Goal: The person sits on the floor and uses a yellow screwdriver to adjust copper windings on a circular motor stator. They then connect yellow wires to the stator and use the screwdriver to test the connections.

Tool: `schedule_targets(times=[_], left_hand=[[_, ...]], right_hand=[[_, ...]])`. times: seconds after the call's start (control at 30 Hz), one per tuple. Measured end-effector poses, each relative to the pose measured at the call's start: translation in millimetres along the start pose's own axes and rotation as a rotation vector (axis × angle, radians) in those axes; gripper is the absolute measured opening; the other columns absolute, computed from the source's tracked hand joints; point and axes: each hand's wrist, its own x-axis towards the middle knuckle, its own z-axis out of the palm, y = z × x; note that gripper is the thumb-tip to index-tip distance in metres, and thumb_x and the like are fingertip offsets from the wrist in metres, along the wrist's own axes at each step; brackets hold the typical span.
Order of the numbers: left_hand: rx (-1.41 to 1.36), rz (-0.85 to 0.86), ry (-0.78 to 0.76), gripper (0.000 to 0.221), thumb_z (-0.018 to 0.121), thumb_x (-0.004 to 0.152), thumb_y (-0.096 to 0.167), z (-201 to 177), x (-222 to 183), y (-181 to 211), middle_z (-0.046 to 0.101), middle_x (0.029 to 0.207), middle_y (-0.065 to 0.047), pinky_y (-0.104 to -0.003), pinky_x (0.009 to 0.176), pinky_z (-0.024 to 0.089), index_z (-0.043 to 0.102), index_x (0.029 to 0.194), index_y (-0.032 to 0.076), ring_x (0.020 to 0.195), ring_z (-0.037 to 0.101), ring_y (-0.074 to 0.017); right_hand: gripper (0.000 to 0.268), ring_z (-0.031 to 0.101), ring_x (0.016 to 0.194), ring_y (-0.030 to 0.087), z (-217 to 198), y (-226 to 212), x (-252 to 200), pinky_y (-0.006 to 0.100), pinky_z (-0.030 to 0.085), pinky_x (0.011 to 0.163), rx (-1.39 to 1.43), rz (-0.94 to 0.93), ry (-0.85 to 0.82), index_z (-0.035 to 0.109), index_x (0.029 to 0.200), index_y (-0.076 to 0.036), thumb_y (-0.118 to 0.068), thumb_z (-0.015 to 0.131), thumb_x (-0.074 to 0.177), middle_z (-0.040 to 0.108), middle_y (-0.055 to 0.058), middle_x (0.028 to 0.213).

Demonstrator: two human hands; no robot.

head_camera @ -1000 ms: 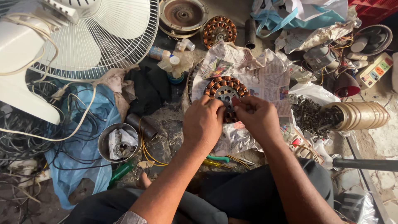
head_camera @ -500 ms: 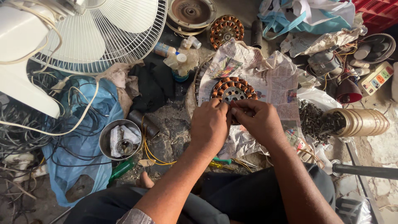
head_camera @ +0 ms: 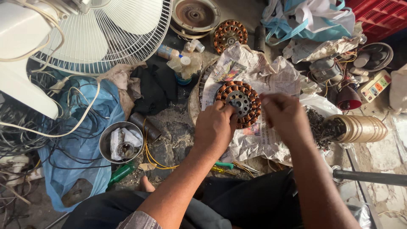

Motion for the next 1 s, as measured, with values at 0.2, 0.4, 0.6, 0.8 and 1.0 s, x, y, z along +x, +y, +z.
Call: schedule_targets(times=[0.2, 0.4, 0.6, 0.8, 1.0], left_hand=[[0.022, 0.009, 0.055, 0.012, 0.068, 0.089, 0.015, 7, -1, -4, 0.066, 0.088, -0.014, -0.046, 0.072, 0.054, 0.071, 0.092, 0.004, 0.082, 0.068, -0.0324], [0.021, 0.023, 0.059, 0.01, 0.067, 0.09, 0.012, 8, 0, -3, 0.066, 0.09, -0.015, -0.047, 0.073, 0.055, 0.07, 0.09, 0.003, 0.083, 0.069, -0.0334], [0.002, 0.048, 0.077, 0.01, 0.066, 0.088, 0.009, 1, -1, -1, 0.067, 0.089, -0.015, -0.046, 0.072, 0.056, 0.073, 0.092, 0.002, 0.08, 0.069, -0.0326], [-0.051, 0.023, 0.047, 0.01, 0.072, 0.084, 0.011, -3, 1, 2, 0.068, 0.089, -0.015, -0.045, 0.071, 0.057, 0.078, 0.089, 0.005, 0.077, 0.07, -0.0327], [-0.246, -0.116, -0.052, 0.012, 0.067, 0.085, 0.005, -9, 5, -6, 0.072, 0.101, -0.014, -0.036, 0.07, 0.06, 0.074, 0.095, 0.006, 0.076, 0.073, -0.023]], right_hand=[[0.027, 0.066, 0.064, 0.008, 36, 18, -10, 0.027, 0.053, 0.057, -0.16, -0.136, -0.143, 0.078, 0.114, -0.006, -0.019, 0.073, 0.091, 0.077, 0.006, 0.078], [0.022, 0.069, 0.07, 0.006, 42, 24, -1, 0.026, 0.056, 0.063, -0.162, -0.187, -0.092, 0.077, 0.103, -0.001, -0.019, 0.074, 0.091, 0.078, 0.005, 0.081], [0.021, 0.062, 0.064, 0.009, 30, 15, 2, 0.027, 0.051, 0.059, -0.104, -0.044, -0.066, 0.078, 0.108, -0.005, -0.02, 0.071, 0.096, 0.072, 0.005, 0.075], [0.028, 0.059, 0.065, 0.007, -13, 16, -2, 0.025, 0.048, 0.058, 0.117, -0.127, 0.136, 0.074, 0.12, -0.003, -0.023, 0.068, 0.101, 0.07, 0.001, 0.083], [0.03, 0.065, 0.071, 0.012, -1, 30, -24, 0.029, 0.055, 0.061, 0.206, -0.119, 0.022, 0.071, 0.125, 0.001, -0.015, 0.066, 0.1, 0.07, 0.006, 0.085]])
